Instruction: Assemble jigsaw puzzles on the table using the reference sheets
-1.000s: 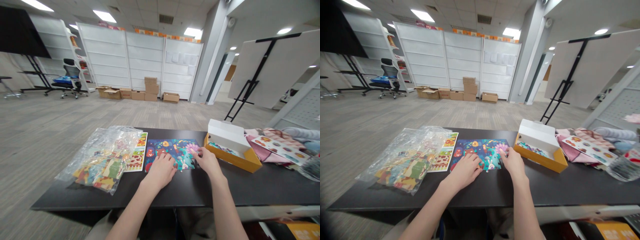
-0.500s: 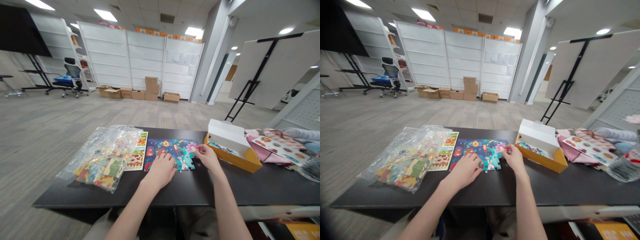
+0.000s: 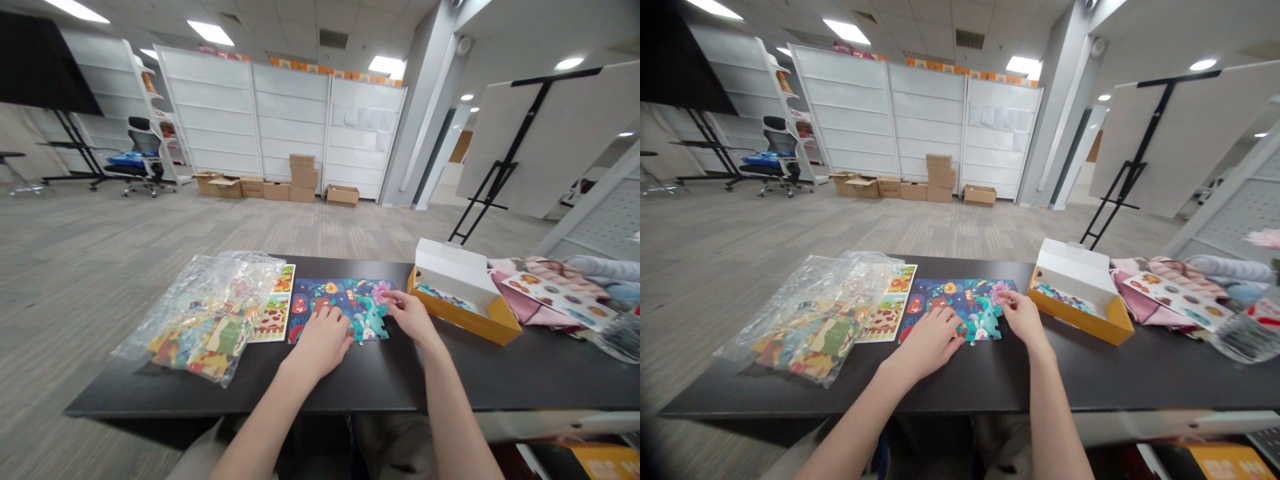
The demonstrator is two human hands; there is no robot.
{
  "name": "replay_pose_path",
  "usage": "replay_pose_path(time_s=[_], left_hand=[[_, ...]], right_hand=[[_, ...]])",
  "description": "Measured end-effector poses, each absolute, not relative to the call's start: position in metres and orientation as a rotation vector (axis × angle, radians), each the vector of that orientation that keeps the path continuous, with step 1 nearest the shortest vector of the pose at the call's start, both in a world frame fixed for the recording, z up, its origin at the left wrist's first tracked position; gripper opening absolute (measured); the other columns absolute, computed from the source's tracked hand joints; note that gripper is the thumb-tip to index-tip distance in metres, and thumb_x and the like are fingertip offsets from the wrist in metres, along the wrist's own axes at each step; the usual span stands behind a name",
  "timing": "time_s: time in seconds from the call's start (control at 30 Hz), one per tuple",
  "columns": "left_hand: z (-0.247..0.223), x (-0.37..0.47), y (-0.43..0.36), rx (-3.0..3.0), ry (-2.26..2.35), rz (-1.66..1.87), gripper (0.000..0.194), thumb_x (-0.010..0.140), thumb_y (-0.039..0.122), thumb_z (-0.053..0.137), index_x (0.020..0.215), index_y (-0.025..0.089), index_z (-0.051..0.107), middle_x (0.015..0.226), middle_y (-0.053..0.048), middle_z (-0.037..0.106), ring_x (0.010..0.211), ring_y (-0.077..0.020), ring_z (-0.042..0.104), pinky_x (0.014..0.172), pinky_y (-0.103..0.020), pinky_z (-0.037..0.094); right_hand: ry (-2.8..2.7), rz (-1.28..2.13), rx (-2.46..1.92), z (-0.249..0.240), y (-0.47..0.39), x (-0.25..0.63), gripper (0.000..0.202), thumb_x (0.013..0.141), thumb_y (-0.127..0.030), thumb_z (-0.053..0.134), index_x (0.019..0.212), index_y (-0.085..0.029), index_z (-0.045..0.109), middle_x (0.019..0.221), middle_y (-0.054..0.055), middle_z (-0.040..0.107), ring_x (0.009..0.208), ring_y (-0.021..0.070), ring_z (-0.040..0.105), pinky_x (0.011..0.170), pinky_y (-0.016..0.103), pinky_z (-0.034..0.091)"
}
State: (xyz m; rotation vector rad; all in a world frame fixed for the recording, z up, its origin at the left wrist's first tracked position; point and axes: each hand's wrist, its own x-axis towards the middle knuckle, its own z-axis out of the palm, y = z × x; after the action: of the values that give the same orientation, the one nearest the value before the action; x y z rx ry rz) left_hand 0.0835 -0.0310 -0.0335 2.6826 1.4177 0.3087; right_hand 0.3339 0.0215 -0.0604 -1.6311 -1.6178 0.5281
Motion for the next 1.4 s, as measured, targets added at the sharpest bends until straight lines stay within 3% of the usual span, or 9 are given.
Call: replay_pose_path(time_s=[0.47,0.73,1.07,1.27,1.4], left_hand=[[-0.036,0.082,-0.031,2.668,1.41,0.344,0.021,0.098,0.034,0.057,0.109,0.019,0.066,0.12,-0.012,0.064,0.115,-0.0301,0.057,0.102,-0.045,0.047],[-0.034,0.084,-0.032,2.655,1.407,0.334,0.022,0.097,0.034,0.057,0.109,0.017,0.066,0.12,-0.013,0.064,0.115,-0.0314,0.057,0.102,-0.047,0.047],[-0.035,0.084,-0.032,2.68,1.411,0.333,0.025,0.101,0.034,0.05,0.109,0.017,0.066,0.119,-0.014,0.064,0.115,-0.0305,0.058,0.102,-0.046,0.047],[-0.035,0.084,-0.031,2.554,1.405,0.476,0.026,0.099,0.038,0.054,0.107,0.018,0.067,0.117,-0.013,0.068,0.117,-0.032,0.06,0.103,-0.047,0.046],[-0.037,0.089,-0.023,1.983,1.328,0.912,0.048,0.1,0.049,0.048,0.135,0.016,0.053,0.113,-0.013,0.072,0.107,-0.0283,0.069,0.095,-0.042,0.053]], right_hand=[[-1.394,0.59,-1.497,-0.06,0.021,0.331,0.049,0.076,-0.049,0.068,0.105,-0.01,0.078,0.082,0.01,0.076,0.069,0.0198,0.066,0.059,0.029,0.052],[-1.234,0.847,-1.494,-0.053,0.015,0.328,0.049,0.069,-0.049,0.076,0.101,-0.011,0.078,0.089,0.012,0.077,0.068,0.0197,0.068,0.052,0.026,0.05],[-1.51,0.43,-1.546,-0.055,0.018,0.325,0.041,0.079,-0.042,0.062,0.103,-0.013,0.08,0.094,0.012,0.079,0.075,0.0232,0.069,0.077,0.038,0.056],[-1.433,0.764,-1.271,-0.035,0.004,0.313,0.044,0.076,-0.048,0.076,0.104,-0.015,0.079,0.092,0.01,0.078,0.076,0.0209,0.069,0.07,0.032,0.055],[-1.478,1.004,-1.104,-0.024,-0.007,0.303,0.038,0.074,-0.046,0.083,0.1,-0.019,0.081,0.094,0.009,0.078,0.08,0.0209,0.069,0.074,0.033,0.056]])
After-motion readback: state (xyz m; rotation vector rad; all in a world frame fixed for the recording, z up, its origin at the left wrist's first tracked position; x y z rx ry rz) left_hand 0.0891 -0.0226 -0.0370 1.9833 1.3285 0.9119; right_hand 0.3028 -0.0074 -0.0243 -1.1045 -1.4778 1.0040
